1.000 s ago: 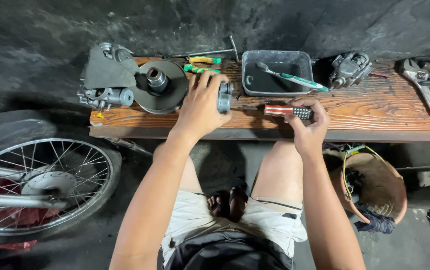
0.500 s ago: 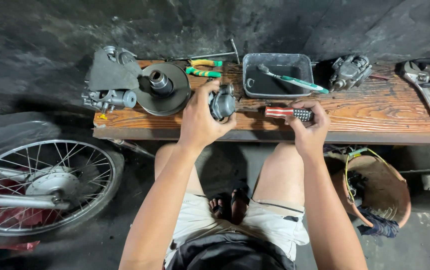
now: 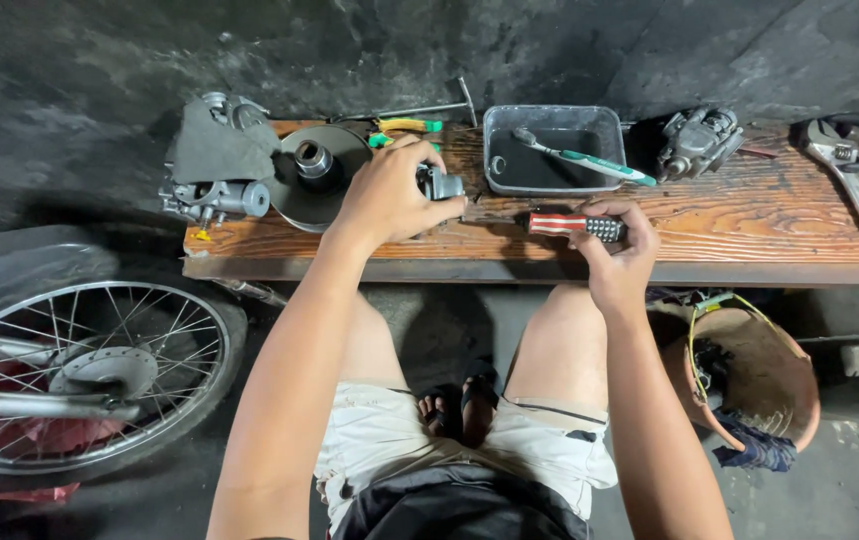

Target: The person assembles a cylindrical mechanical component on a wooden table, inserting a small ring into a central shaft. They then handle a larger circular metal part, rotating it to inspect the interior. Finally, the person uses a screwdriver to tighten a bolt on a separate mechanical assembly.

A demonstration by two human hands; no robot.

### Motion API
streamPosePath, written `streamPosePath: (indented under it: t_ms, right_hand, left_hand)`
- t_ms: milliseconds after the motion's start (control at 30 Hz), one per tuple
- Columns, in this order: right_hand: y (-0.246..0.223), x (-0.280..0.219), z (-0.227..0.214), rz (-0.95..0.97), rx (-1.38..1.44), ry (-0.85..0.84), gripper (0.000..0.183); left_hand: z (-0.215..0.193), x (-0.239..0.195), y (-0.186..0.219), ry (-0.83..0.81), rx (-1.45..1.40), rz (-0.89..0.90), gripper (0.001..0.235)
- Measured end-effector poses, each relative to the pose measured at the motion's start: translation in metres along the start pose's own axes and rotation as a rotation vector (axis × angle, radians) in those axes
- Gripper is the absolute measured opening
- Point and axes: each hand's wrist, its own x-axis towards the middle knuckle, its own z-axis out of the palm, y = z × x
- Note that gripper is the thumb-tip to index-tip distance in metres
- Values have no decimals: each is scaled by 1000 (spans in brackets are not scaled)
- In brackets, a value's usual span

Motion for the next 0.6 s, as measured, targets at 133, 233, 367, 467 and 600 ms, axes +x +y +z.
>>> streamPosePath:
  t_ms: [133,233,367,467,600]
  right_hand:
    - [5,0,-3,-9,-14,-16,23]
    - [9,-1,-5,-2,-5,-14,23]
    - [6,-2,-4,12,11,-11,24]
    - [6,-1,-6,-32,-22,-22,26]
    - [8,1,-5,-68,-45,-52,25]
  left_hand:
    - [0,-3,4,-28,32,-37,51]
    - [8,-9,1,-25,48,-37,47]
    - [18,-22,-1,62,114,-51,57]
    - [25,-37,3,225,80,43,74]
    - [49,-53,-10,550,130,292,96]
